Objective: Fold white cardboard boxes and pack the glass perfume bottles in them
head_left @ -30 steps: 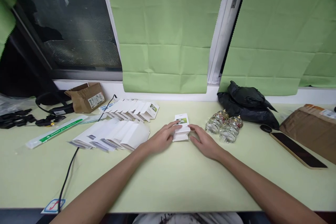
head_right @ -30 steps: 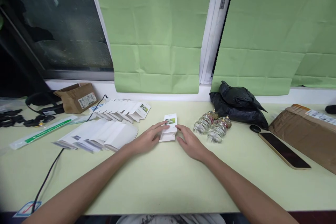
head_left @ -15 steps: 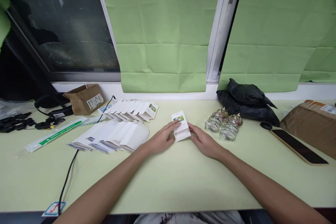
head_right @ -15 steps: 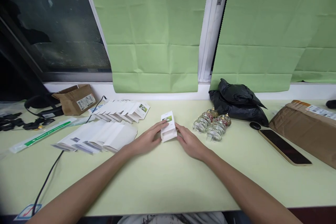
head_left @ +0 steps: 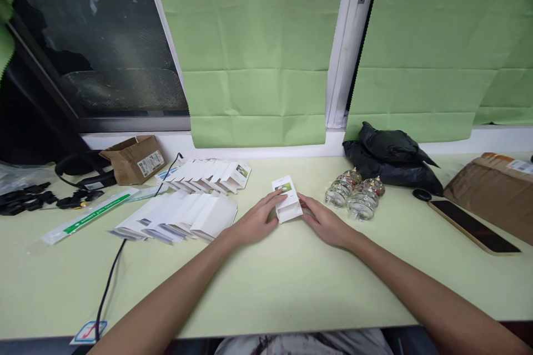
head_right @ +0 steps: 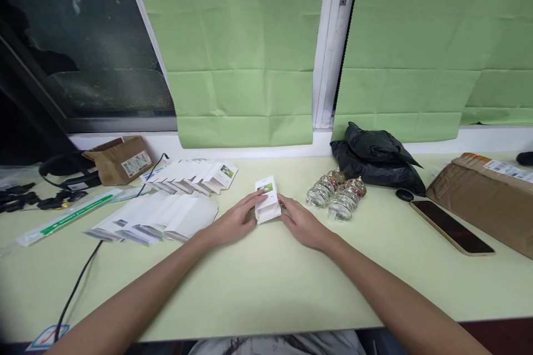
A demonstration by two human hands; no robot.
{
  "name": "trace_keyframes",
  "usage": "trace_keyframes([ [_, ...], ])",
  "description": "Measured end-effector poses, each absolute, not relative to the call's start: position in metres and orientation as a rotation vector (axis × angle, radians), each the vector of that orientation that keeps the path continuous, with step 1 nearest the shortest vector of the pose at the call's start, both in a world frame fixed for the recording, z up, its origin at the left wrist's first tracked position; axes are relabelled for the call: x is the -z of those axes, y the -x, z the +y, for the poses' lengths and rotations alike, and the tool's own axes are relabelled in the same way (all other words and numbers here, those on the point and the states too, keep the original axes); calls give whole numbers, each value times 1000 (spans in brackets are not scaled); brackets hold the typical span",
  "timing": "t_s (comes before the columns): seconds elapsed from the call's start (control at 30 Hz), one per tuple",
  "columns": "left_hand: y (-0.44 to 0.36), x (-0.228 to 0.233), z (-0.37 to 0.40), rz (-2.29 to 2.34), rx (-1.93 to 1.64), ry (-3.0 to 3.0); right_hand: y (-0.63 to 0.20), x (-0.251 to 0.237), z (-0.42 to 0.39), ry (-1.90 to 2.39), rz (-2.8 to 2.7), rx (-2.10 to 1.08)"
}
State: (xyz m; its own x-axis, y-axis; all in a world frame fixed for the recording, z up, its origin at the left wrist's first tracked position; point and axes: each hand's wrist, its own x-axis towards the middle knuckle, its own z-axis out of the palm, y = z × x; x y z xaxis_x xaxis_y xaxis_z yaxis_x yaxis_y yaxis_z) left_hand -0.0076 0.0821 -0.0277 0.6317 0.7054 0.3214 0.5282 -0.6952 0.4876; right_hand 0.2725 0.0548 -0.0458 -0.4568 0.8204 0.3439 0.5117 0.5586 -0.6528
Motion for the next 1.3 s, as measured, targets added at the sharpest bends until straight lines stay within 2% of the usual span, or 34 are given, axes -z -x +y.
trace_keyframes([
  [1.3, 7, 30, 83, 972, -750, -2471, -271, 46, 56, 1143, -2144, -558],
])
